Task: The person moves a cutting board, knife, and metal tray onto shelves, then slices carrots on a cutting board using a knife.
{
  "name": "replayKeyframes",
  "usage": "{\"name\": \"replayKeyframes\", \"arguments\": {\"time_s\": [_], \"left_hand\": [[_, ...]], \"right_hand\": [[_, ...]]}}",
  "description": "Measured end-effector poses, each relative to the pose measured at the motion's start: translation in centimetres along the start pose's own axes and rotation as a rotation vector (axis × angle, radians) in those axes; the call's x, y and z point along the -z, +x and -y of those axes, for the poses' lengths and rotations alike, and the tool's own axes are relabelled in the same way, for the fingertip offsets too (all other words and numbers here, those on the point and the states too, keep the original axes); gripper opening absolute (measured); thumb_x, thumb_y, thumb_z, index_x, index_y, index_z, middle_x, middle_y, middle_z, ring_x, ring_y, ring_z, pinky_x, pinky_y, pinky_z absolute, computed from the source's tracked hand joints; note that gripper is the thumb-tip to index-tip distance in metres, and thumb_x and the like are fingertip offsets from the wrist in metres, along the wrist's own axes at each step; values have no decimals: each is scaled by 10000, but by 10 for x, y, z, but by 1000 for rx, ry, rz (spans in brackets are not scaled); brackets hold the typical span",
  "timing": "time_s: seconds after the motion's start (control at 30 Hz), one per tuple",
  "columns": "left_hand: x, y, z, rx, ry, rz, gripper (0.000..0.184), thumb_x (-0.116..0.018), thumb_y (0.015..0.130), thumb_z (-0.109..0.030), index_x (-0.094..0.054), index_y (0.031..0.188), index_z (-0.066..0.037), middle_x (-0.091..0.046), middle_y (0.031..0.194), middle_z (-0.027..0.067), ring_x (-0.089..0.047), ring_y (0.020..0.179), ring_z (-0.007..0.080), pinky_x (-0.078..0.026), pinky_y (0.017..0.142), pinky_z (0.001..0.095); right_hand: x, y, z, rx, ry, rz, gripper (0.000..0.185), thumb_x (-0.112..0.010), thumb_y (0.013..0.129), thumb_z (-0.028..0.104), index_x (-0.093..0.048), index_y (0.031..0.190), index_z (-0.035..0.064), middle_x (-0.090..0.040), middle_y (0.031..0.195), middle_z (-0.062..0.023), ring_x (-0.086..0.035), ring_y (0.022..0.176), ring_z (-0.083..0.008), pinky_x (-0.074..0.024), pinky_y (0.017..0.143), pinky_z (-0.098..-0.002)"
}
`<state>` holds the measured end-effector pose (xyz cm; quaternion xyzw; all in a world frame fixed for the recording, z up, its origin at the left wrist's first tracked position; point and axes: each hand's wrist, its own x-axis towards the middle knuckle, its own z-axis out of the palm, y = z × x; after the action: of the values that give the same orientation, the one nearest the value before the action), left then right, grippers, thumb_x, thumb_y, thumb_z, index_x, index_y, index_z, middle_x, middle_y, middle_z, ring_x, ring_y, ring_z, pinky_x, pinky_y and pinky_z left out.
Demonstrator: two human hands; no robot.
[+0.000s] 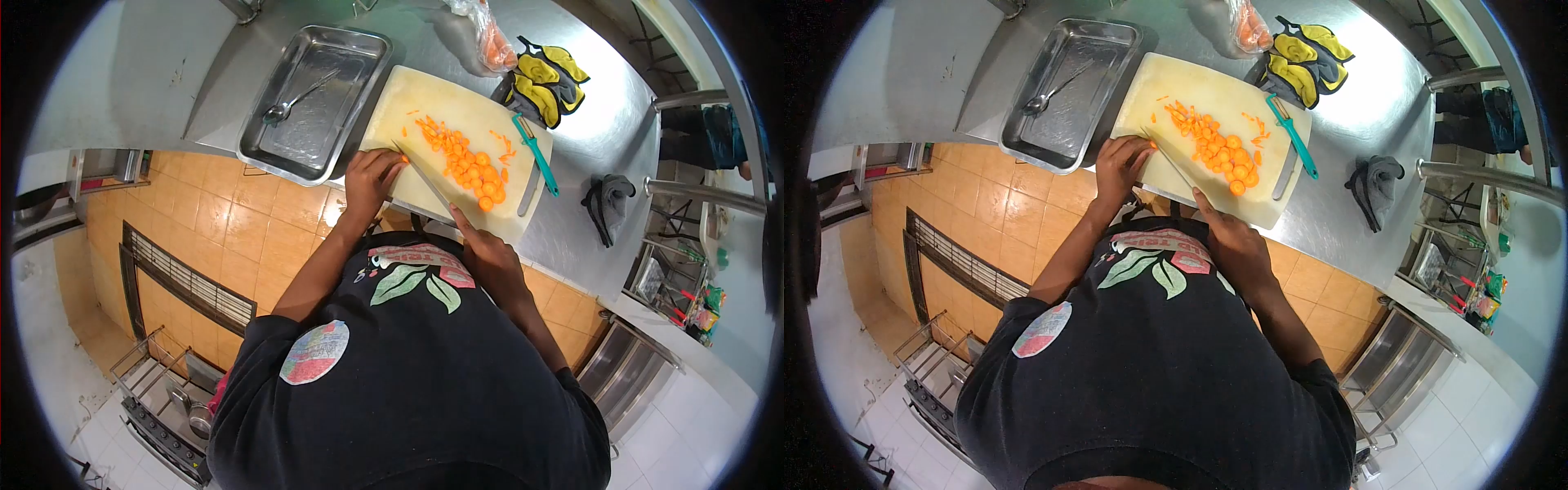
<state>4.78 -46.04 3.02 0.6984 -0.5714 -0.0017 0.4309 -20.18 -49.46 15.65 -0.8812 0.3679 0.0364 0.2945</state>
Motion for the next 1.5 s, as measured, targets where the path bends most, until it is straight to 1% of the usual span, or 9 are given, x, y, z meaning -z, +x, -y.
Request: {"name": "replayKeyframes", "arguments": {"time_s": [0.17,0.27,0.37,0.57,0.67,0.87,1.07,1.27,1.5], "left_hand": [[1,0,-3,21,-1,4,188,-785,750,-117,-725,927,-99,-712,942,42,-635,842,244,-496,760,349],[1,3,-3,42,-9,16,190,-787,750,-119,-717,925,-94,-715,945,44,-636,834,249,-495,760,352],[2,2,-5,40,-14,12,194,-788,751,-116,-712,927,-90,-719,950,48,-640,824,253,-495,759,358],[2,0,-1,34,-59,9,178,-781,756,-78,-718,922,-90,-728,951,49,-650,808,241,-501,732,342],[3,1,-2,37,-60,20,168,-776,756,-63,-723,914,-90,-731,942,46,-648,796,234,-501,718,333],[5,0,2,27,-77,57,162,-765,765,-50,-721,915,-91,-727,934,51,-640,778,238,-495,715,338],[4,0,0,-13,-19,39,202,-771,767,-80,-724,961,-110,-712,969,26,-631,819,226,-487,742,341],[2,0,-3,-34,50,36,211,-784,761,-102,-737,965,-131,-714,973,5,-623,803,209,-485,736,327],[0,-1,0,-13,-25,25,185,-794,755,-114,-758,936,-131,-728,967,-1,-628,807,202,-487,724,329]], "right_hand": [[-15,-2,-8,84,-96,-111,720,-597,832,79,-378,1499,239,-656,853,-180,-686,721,-354,-564,616,-466],[-23,-3,-3,61,-107,-118,730,-619,834,140,-366,1507,266,-646,829,-179,-682,673,-366,-562,584,-472],[-21,-3,4,57,-184,-130,735,-622,845,177,-342,1517,286,-630,796,-181,-686,677,-372,-564,580,-470],[-12,1,13,-16,-97,22,781,-614,841,116,-296,1536,277,-595,744,-201,-679,662,-381,-558,565,-474],[-13,2,14,-34,-97,60,783,-602,844,87,-290,1539,269,-599,758,-220,-679,665,-388,-555,563,-480],[-26,7,2,8,-49,9,751,-548,879,53,-269,1545,261,-609,804,-251,-685,713,-409,-557,601,-488],[-37,10,-4,-62,-3,87,736,-513,904,44,-245,1550,272,-609,892,-286,-686,772,-428,-561,637,-485],[-43,8,-5,-83,-19,96,772,-505,907,33,-189,1561,296,-615,906,-278,-685,795,-424,-558,675,-492],[-26,-8,4,-114,-5,120,788,-514,904,31,-172,1558,303,-614,892,-240,-675,735,-407,-549,620,-489]]}}
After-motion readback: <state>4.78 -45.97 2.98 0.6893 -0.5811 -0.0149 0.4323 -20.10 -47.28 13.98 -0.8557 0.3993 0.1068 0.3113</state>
